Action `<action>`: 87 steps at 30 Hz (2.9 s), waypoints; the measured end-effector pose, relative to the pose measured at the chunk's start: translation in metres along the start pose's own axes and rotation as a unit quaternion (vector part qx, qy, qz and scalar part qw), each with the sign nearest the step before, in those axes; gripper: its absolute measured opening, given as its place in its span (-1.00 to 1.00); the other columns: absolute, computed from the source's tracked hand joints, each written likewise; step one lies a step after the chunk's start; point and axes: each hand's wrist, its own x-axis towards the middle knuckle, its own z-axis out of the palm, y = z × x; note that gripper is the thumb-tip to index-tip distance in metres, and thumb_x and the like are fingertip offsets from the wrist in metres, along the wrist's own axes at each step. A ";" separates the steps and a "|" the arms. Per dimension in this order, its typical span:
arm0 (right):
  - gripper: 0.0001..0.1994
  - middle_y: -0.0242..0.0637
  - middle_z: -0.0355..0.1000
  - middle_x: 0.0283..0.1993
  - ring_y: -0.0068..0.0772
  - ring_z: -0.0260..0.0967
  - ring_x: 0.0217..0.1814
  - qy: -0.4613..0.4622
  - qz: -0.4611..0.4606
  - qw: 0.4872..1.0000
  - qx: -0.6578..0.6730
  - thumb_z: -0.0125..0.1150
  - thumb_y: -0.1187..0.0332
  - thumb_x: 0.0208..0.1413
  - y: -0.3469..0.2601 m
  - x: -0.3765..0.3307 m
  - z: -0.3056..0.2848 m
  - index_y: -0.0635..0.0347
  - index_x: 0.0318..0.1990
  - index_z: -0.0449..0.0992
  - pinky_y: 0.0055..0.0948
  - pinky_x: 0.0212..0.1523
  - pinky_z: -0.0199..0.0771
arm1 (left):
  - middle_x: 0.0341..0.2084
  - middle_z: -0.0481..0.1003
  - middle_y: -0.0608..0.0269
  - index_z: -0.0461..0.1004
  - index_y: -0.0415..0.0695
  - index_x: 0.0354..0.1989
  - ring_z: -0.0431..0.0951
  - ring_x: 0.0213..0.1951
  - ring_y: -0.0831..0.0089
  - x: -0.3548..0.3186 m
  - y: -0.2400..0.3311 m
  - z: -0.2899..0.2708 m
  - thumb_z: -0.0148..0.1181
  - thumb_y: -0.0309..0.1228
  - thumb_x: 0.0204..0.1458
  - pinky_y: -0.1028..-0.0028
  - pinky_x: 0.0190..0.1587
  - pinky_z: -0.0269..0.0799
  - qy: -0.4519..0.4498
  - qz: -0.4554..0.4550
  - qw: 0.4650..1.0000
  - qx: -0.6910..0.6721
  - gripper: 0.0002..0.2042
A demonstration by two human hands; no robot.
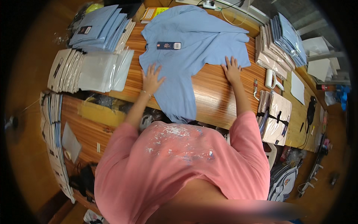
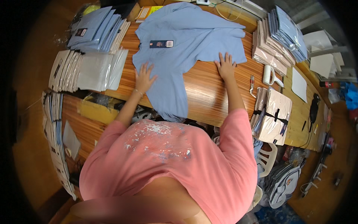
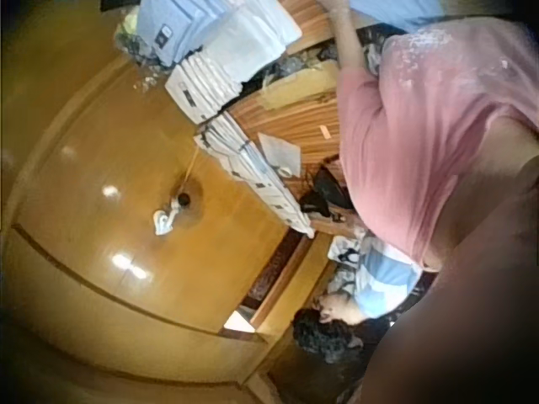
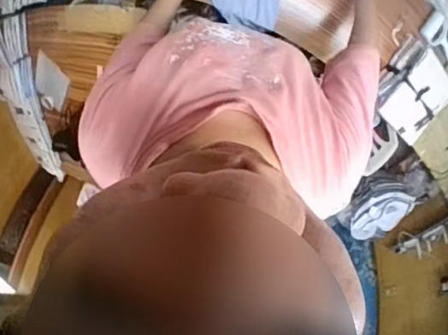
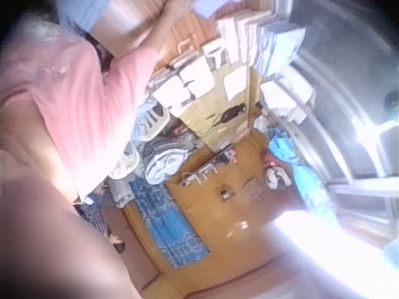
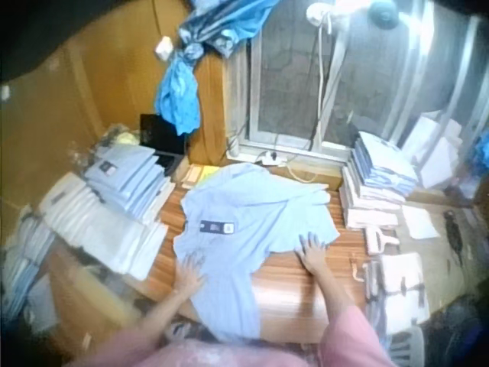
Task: The person folds a light blue shirt on a wooden table, places a cardboard insert inside, and then puts the folded shirt into a clear plastic bag. They seal the bag and stack it with other packaged shirts. The person also handles a roll of yellow tape and other packaged items on the table.
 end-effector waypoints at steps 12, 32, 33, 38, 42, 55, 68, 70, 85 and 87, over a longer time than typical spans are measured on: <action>-0.50 0.03 0.09 0.20 -0.01 -0.04 0.26 -0.011 0.041 0.986 0.159 -0.05 0.10 0.11 0.010 -0.183 -0.080 0.07 0.19 0.18 0.04 0.20 -0.14 | 0.22 0.04 0.16 0.16 -0.03 0.15 -0.07 0.27 0.12 -0.066 -0.026 -0.066 0.07 -0.31 -0.06 0.04 0.24 -0.29 -0.016 0.028 0.999 -0.016 -0.47; -0.42 -0.05 -0.13 0.34 -0.07 -0.28 0.40 0.032 0.119 0.992 -0.004 -0.08 -0.01 0.11 0.017 -0.088 -0.013 0.03 0.24 0.10 0.04 0.29 -0.32 | 0.05 0.18 -0.06 0.19 -0.17 0.10 0.16 0.06 0.01 0.040 -0.046 -0.010 0.10 -0.27 -0.03 0.01 0.10 -0.01 0.229 -0.053 0.972 0.001 -0.50; -0.42 -0.04 -0.12 0.33 -0.06 -0.28 0.40 0.030 0.123 0.992 -0.007 -0.08 -0.01 0.10 0.026 -0.101 -0.015 0.02 0.24 0.10 0.05 0.29 -0.32 | 0.05 0.19 -0.02 0.22 -0.15 0.08 0.16 0.07 0.05 0.028 -0.036 -0.009 0.07 -0.29 -0.01 0.02 0.10 -0.01 0.119 0.019 0.992 0.047 -0.54; -0.44 -0.03 -0.06 0.30 0.00 -0.27 0.39 0.036 0.158 0.986 -0.029 -0.07 -0.01 0.10 0.033 -0.108 -0.033 0.03 0.21 0.14 0.12 0.26 -0.33 | -0.03 0.30 0.06 0.34 -0.17 -0.05 0.24 0.03 0.10 0.055 -0.043 -0.017 0.06 -0.28 0.01 0.11 0.06 0.11 0.187 -0.039 0.971 -0.144 -0.65; -0.49 -0.01 -0.01 0.27 0.01 -0.23 0.37 0.108 0.078 0.990 0.041 -0.07 0.02 0.12 0.031 -0.026 -0.034 0.04 0.17 0.20 0.17 0.24 -0.27 | -0.17 0.39 0.03 0.41 -0.22 -0.21 0.35 -0.08 0.10 0.138 -0.064 -0.015 0.02 -0.30 0.04 0.22 -0.06 0.24 0.227 -0.099 0.957 -0.150 -0.75; -0.48 -0.12 0.00 0.29 -0.10 -0.15 0.35 0.072 0.069 0.995 -0.029 -0.13 -0.03 0.13 0.084 0.054 0.011 -0.03 0.19 0.19 -0.02 0.27 -0.24 | -0.51 0.50 0.00 0.45 -0.14 -0.31 0.50 -0.42 0.03 0.208 -0.137 -0.002 0.00 -0.09 0.04 0.20 -0.37 0.37 0.083 -0.159 0.983 -0.049 -0.67; -0.57 -0.08 0.00 0.29 -0.04 -0.13 0.34 0.064 0.034 0.996 -0.060 -0.17 0.20 0.17 0.101 0.083 -0.004 -0.04 0.21 0.14 0.05 0.22 -0.09 | -0.24 0.41 0.15 0.41 -0.16 -0.28 0.37 -0.15 0.19 0.220 -0.073 -0.025 0.28 -0.23 -0.18 0.28 -0.12 0.24 0.171 -0.026 0.985 0.020 -0.66; -0.55 -0.07 -0.02 0.29 -0.01 -0.16 0.35 0.116 0.008 0.993 -0.031 -0.12 0.21 0.15 0.056 0.053 -0.020 -0.05 0.21 0.14 0.05 0.24 -0.14 | -0.13 0.38 0.15 0.36 -0.15 -0.14 0.29 -0.03 0.16 0.170 -0.068 -0.013 0.20 -0.21 -0.10 0.23 0.04 0.13 0.209 -0.020 0.973 -0.092 -0.62; -0.41 -0.20 -0.22 0.38 -0.16 -0.35 0.42 0.039 0.124 0.991 -0.038 -0.16 0.02 0.15 0.043 -0.162 -0.028 0.00 0.29 -0.04 0.09 0.28 -0.40 | 0.25 -0.03 0.06 0.10 0.07 0.22 -0.09 0.28 0.08 -0.005 -0.063 -0.021 -0.07 -0.11 0.07 -0.10 0.19 -0.20 0.034 -0.071 0.997 -0.023 -0.48; -0.40 -0.22 -0.25 0.39 -0.16 -0.37 0.43 -0.022 0.137 0.989 -0.046 -0.16 0.00 0.14 0.048 -0.179 -0.029 -0.02 0.30 -0.05 0.06 0.29 -0.40 | 0.24 -0.01 0.03 0.12 0.05 0.21 -0.07 0.28 0.11 -0.018 -0.065 -0.021 -0.03 -0.15 0.06 -0.11 0.19 -0.20 -0.019 -0.074 0.997 0.035 -0.49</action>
